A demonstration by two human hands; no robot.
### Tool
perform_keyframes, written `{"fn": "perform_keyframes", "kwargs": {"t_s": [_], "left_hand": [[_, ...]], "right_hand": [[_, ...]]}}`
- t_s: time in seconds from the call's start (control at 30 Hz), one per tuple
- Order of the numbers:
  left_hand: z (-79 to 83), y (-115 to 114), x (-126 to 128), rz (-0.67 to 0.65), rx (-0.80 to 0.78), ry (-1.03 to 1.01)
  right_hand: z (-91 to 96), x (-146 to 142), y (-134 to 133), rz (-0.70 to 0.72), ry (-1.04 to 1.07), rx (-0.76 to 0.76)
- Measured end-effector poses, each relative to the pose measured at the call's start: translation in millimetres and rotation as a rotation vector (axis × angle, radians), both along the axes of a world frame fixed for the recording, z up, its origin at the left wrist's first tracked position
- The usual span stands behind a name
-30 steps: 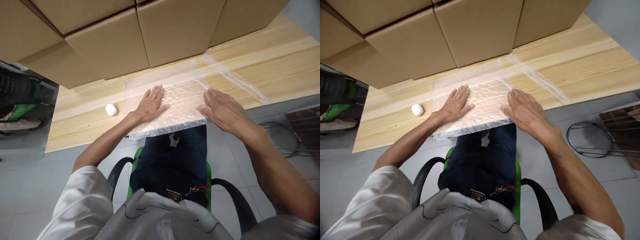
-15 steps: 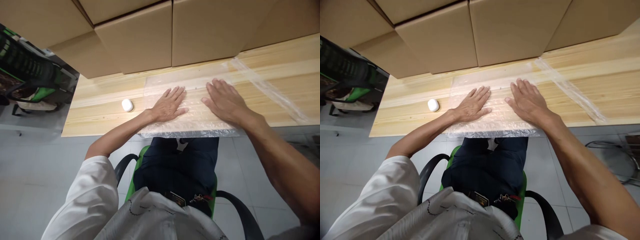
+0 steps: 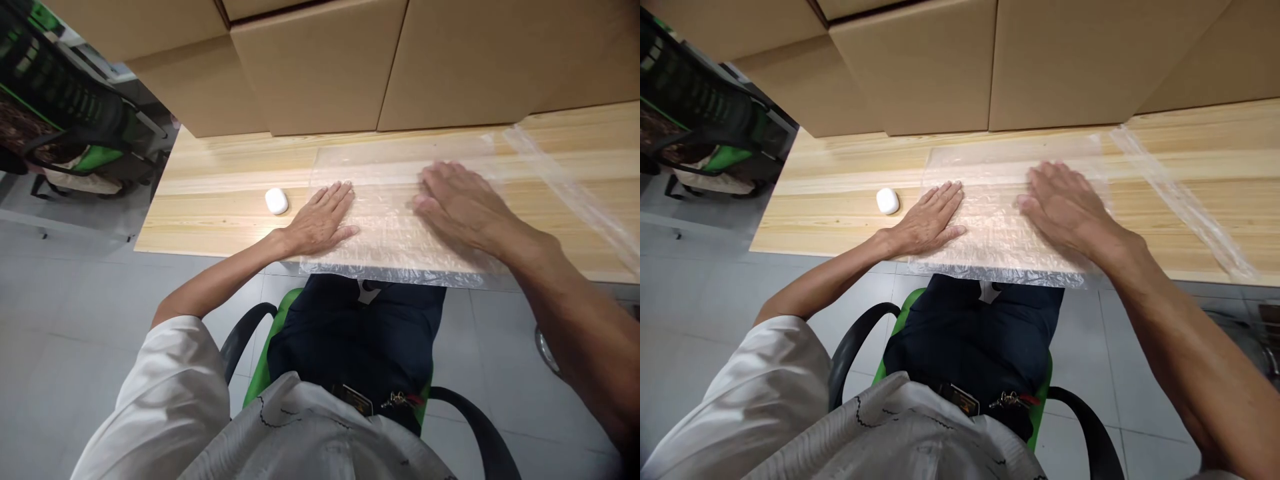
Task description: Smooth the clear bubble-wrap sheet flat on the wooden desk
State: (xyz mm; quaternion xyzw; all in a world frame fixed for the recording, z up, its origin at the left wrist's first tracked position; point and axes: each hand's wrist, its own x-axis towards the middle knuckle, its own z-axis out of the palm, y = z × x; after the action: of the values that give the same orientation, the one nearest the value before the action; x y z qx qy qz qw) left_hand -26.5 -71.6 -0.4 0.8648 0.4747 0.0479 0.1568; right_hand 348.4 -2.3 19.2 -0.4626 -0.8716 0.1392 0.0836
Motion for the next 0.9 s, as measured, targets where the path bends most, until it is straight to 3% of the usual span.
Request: {"fn": "perform_keyframes", "kwargs": {"t_s": [0.13,0.27,0.47,0.7,0.9], "left_hand": [[-4.6,7,11,-0.03,0.034,-0.03],[-3.7,6,22,-0.059,0.06,-0.034],[-6.8,-6,28,-0.08,0.103,-0.044],[-9.4,-18,30,-0.178,0.13,-0.074],[-7.6,-43,35,-0.221,0.105,-0.017]], "right_hand": [[24.5,-81,-7,0.267,0.045,-0.192],[27.4,-135,9,0.381,0.109,-0.231],[18.0,-160,44,0.425,0.088,-0.26],[7.0,-186,70,0.359,0.023,-0.206],[-16.3,-207,88,0.326,0.063,-0.255]]}}
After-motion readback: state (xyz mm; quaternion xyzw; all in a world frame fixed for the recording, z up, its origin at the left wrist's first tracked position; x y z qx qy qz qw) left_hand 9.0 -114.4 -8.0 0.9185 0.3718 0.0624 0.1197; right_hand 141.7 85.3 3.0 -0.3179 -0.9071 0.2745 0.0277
